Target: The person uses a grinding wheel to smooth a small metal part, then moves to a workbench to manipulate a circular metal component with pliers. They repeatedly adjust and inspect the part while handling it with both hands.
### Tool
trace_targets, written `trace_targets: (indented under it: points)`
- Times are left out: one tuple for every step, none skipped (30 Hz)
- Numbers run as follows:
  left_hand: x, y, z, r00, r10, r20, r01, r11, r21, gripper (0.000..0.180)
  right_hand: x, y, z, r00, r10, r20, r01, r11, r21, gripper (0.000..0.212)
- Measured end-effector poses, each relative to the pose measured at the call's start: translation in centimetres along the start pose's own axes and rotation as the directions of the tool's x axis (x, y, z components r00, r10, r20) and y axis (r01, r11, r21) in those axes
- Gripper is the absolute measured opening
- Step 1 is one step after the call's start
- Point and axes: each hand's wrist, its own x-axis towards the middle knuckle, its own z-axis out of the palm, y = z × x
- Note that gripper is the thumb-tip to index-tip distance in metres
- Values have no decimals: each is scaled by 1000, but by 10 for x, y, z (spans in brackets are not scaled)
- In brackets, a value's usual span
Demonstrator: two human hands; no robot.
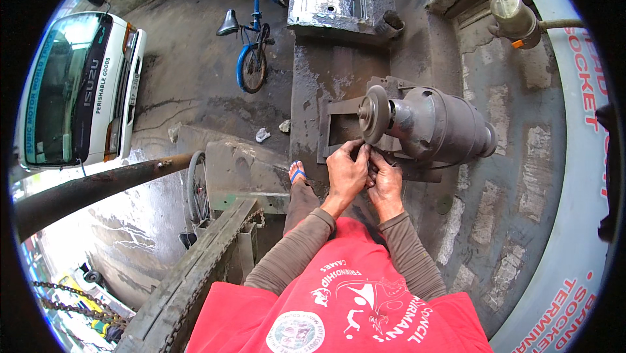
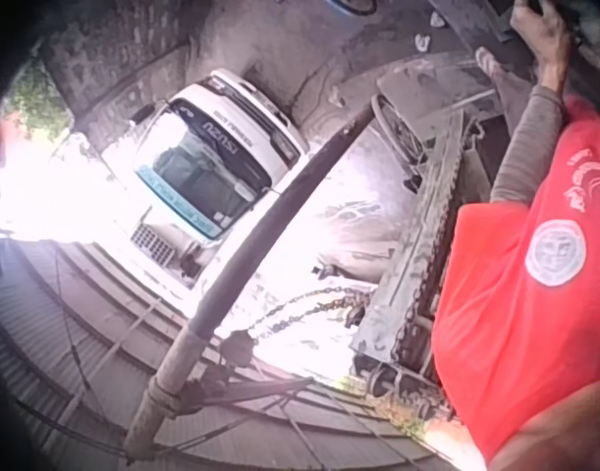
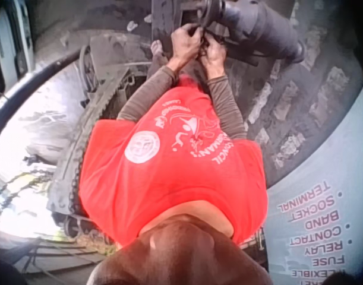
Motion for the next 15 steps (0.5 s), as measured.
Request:
trace_targets:
  points:
    - [0,-3,0,1000,20,-17,-20,999,-28,30,0,-1,1,999,-32,33,33,999,-17,8]
    - [0,-6,0,999,41,-30,-42,998,-55,30,0,-2,2,998,-51,46,52,998,-38,9]
    - [0,-10,1,999,20,-33,-22,998,-64,30,0,-2,3,996,-70,57,74,996,-58,10]
    - [0,-15,3,996,66,-52,-74,985,-159,29,1,-2,5,995,-79,54,83,994,-69,11]
    - [1,-19,5,995,70,-64,-84,969,-233,28,1,-2,6,995,-88,52,92,993,-79,12]
    - [1,-24,7,994,73,-76,-93,948,-306,27,2,-2,8,994,-96,50,100,991,-89,13]
    - [1,-28,8,995,64,-80,-86,944,-318,25,2,-1,9,994,-97,45,100,991,-91,15]
    - [1,-31,9,995,46,-88,-72,944,-323,26,2,-1,9,993,-103,54,108,988,-108,9]
    - [2,-34,11,995,29,-95,-59,943,-329,26,2,0,10,992,-111,63,118,985,-123,10]
    - [3,-36,12,995,-4,-99,-29,944,-327,26,2,0,10,994,-95,46,101,983,-156,16]
    - [4,-37,13,996,-32,-89,-6,918,-397,28,2,0,10,995,-96,19,98,980,-173,12]
    - [4,-39,13,997,-24,-75,-12,893,-449,29,1,1,9,992,-115,52,122,982,-148,9]
    - [4,-39,13,998,-33,-58,0,868,-497,30,1,1,9,993,-110,47,115,983,-141,7]
    - [4,-40,13,998,-61,-30,35,838,-545,30,1,1,9,995,-94,21,96,986,-139,6]
    - [4,-41,13,998,-48,-36,22,851,-525,31,1,1,9,993,-106,47,111,986,-123,8]
